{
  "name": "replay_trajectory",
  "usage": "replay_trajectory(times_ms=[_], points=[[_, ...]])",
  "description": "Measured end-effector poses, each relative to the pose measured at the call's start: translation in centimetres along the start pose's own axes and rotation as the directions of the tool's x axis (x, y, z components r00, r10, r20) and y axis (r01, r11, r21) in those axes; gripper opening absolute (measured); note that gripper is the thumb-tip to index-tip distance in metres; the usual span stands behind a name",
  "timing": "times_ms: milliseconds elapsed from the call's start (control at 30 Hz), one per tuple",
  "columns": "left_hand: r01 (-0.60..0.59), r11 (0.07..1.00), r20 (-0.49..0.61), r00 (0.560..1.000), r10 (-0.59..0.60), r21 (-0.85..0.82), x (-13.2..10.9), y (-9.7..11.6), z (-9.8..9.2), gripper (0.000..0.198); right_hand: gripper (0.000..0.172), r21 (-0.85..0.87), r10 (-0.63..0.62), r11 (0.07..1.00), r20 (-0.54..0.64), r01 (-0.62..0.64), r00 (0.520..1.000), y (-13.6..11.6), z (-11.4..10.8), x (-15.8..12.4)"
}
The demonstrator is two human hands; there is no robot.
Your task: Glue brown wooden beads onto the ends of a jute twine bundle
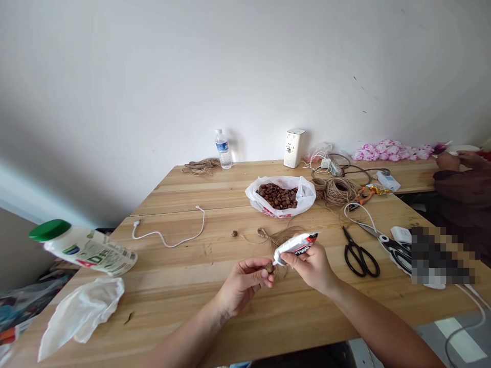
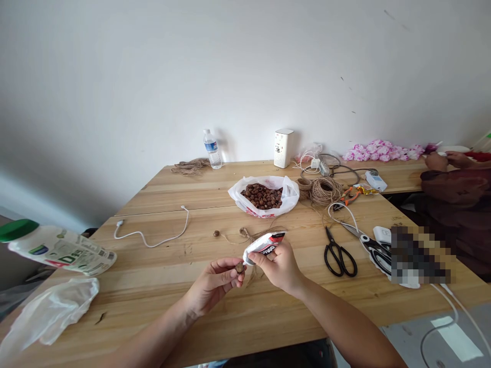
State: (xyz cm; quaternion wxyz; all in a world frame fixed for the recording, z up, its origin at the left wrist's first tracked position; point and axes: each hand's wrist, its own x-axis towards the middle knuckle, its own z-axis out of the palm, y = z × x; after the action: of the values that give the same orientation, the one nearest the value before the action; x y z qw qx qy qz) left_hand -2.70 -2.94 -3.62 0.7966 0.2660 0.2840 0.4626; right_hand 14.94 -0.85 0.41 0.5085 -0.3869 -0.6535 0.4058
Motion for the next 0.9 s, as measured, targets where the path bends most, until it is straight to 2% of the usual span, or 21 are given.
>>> replay_trajectory(times_ms=[533,900], points=[[0.01,1.0,-0.01,1.0,-0.01,0.008,0.02,0.07,0.08,0.023,0.013,0.009,-0.032,0.999,0.007,0.032,0.999,-0.44,-0.04,0.09],[0.007,1.0,0.001,1.0,-0.007,0.019,-0.05,-0.05,-0.06,0.023,0.018,-0.006,-0.012,1.0,0.01,0.012,1.0,-0.46,-0.07,0.01]])
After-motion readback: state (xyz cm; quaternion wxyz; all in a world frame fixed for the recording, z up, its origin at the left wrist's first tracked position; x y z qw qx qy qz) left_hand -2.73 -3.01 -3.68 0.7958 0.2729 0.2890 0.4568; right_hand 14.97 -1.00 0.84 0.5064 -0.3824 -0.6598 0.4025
